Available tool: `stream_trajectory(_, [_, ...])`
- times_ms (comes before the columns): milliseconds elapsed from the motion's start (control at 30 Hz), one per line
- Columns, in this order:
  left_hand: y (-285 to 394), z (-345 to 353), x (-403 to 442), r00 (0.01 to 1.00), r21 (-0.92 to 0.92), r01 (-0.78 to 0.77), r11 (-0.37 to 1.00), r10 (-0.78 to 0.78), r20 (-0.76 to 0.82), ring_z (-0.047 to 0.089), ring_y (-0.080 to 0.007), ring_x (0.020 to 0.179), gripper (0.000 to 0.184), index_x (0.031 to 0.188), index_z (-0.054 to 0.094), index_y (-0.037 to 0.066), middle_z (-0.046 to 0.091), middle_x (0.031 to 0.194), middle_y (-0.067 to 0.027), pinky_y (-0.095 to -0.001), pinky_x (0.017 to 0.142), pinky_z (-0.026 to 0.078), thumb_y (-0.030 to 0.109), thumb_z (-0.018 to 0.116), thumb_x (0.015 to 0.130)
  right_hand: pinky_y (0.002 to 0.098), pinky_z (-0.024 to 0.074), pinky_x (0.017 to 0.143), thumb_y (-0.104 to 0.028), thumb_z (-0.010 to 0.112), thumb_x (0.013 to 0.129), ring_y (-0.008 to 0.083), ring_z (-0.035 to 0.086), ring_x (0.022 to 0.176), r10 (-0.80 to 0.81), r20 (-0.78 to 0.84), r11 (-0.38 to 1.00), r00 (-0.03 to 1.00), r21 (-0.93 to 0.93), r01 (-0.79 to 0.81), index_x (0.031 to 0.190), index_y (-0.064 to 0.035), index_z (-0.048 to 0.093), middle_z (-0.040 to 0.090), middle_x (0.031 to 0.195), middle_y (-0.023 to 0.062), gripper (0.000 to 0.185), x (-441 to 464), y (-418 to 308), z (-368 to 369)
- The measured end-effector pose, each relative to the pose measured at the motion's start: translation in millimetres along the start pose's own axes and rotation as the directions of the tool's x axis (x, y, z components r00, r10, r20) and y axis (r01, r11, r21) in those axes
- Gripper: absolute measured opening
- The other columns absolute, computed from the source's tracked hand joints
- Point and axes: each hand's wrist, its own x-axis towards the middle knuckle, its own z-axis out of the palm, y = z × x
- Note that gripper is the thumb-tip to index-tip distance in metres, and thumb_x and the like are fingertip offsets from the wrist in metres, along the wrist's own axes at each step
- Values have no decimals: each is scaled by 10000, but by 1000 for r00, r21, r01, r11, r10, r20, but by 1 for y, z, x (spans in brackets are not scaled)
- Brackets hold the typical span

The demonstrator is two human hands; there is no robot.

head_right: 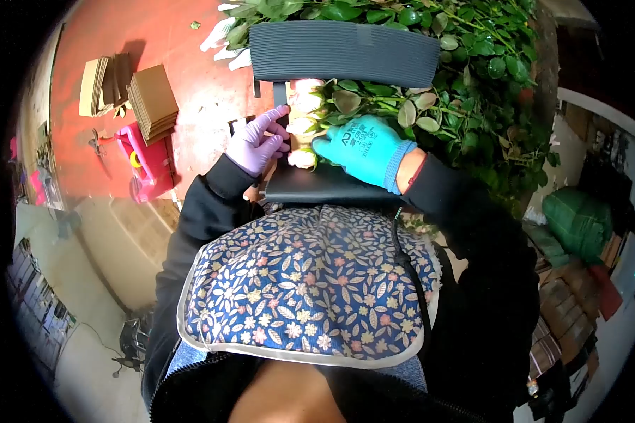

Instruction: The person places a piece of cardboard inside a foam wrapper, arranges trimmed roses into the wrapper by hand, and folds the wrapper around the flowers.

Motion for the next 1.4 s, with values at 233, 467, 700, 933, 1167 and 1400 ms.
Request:
stream_trajectory(233, [39,-4,-18,862,558,-479,678,485,150,676,-255,862,266,1057,664,38,681,967,-113,-317,790,543,-67,616,817,407,515,645,-102,535,846,296,657,770,-16,-32,1000,999,24,17,1117,-101,616,641,900,98,283,-2,2,10])
stream_trajectory(467, [50,-6,-18,848,532,-511,675,295,441,689,-279,957,300,1146,683,83,697,1105,-122,-325,829,558,6,554,885,397,499,590,-188,636,833,261,623,678,13,-289,990,957,140,29,930,-122,656,616,769,61,120,-7,1,-14])
stream_trajectory(700, [43,-9,-19,853,523,-503,688,296,430,684,-244,945,246,1132,698,137,714,1059,-64,-324,835,541,126,551,936,383,475,564,-242,608,870,261,610,647,144,-26,986,989,-79,-145,1096,-101,584,612,848,75,268,1,-4,2])
stream_trajectory(933, [41,0,-15,868,718,-485,499,377,323,667,-292,678,420,1285,584,194,685,814,-104,-404,575,520,259,666,878,367,511,558,-174,618,795,236,645,665,-25,-16,991,1000,-130,23,1060,-51,576,606,907,80,296,5,-1,0])
stream_trajectory(1167, [51,7,-10,966,767,-185,614,-30,257,637,-359,684,379,1110,652,209,657,759,-143,-456,613,499,479,411,997,360,460,498,-331,609,900,215,574,561,111,-391,974,914,-142,-179,1083,-131,605,550,754,42,271,0,2,-3])
stream_trajectory(1400, [33,10,-13,941,758,-339,558,197,277,644,-349,684,363,1117,649,208,662,757,-127,-452,613,502,454,408,1004,368,477,513,-332,654,885,250,571,550,236,-305,896,922,-298,-328,974,-103,601,555,720,66,251,6,5,13])
